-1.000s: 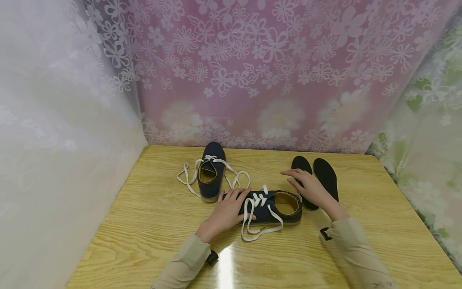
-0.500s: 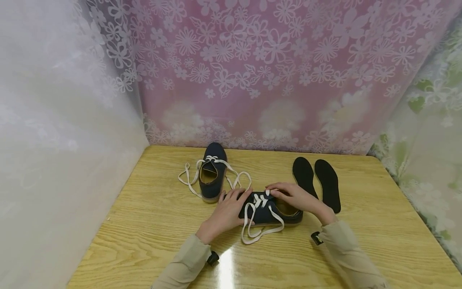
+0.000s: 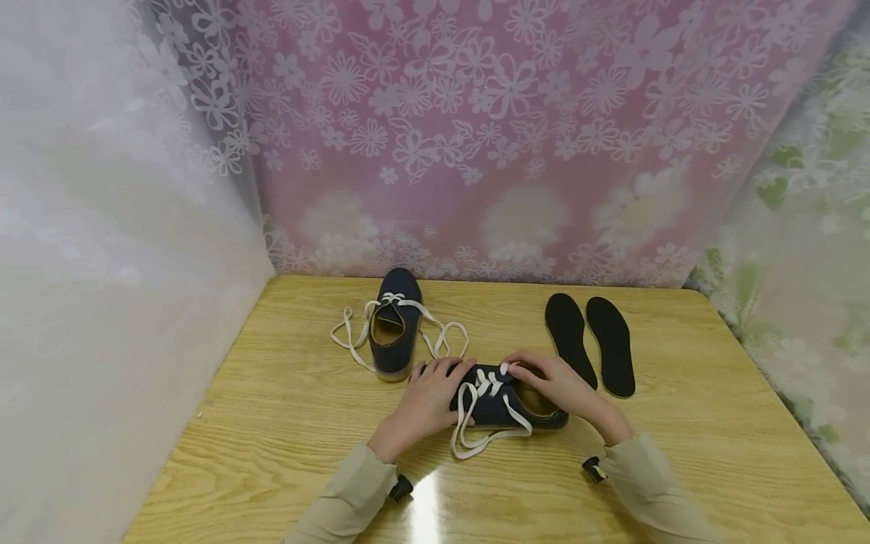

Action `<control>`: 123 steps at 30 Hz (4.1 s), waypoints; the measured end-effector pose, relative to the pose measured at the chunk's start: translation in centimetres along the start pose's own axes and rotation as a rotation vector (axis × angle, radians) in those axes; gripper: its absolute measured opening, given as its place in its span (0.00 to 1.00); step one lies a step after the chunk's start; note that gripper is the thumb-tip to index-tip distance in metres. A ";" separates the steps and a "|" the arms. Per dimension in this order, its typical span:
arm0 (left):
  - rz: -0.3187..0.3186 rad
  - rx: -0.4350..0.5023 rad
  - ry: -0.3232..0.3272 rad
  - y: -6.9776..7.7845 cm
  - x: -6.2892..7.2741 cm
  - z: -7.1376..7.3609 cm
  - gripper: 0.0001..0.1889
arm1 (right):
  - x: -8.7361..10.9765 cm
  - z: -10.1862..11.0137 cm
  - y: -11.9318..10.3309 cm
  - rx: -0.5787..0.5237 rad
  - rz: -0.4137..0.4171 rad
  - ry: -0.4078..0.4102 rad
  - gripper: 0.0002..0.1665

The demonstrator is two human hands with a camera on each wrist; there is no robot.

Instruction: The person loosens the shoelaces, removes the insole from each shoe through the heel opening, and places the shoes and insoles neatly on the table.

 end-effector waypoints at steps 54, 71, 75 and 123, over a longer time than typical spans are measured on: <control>0.129 0.144 0.056 -1.6 0.9 0.2 0.27 | 2.5 0.5 -0.6 0.437 0.067 0.041 0.36; 0.076 0.084 -0.112 0.4 2.2 -1.7 0.42 | -0.4 -1.0 0.2 0.439 0.065 0.021 0.16; -0.045 0.082 -0.104 1.0 2.3 -1.7 0.19 | -0.4 -0.9 -0.1 0.374 0.064 0.049 0.23; 0.230 0.661 -0.036 0.3 2.6 -1.3 0.44 | 2.5 -6.9 -5.6 -0.429 -0.210 0.113 0.42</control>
Point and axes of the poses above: each hand's wrist, its own x-axis away from the middle knuckle, its own z-axis out of the back of the hand, y = z × x, the point moved 4 cm from there along -x, towards the middle knuckle, and after that the axes turned 8 degrees about -y, right-handed, at the moved point
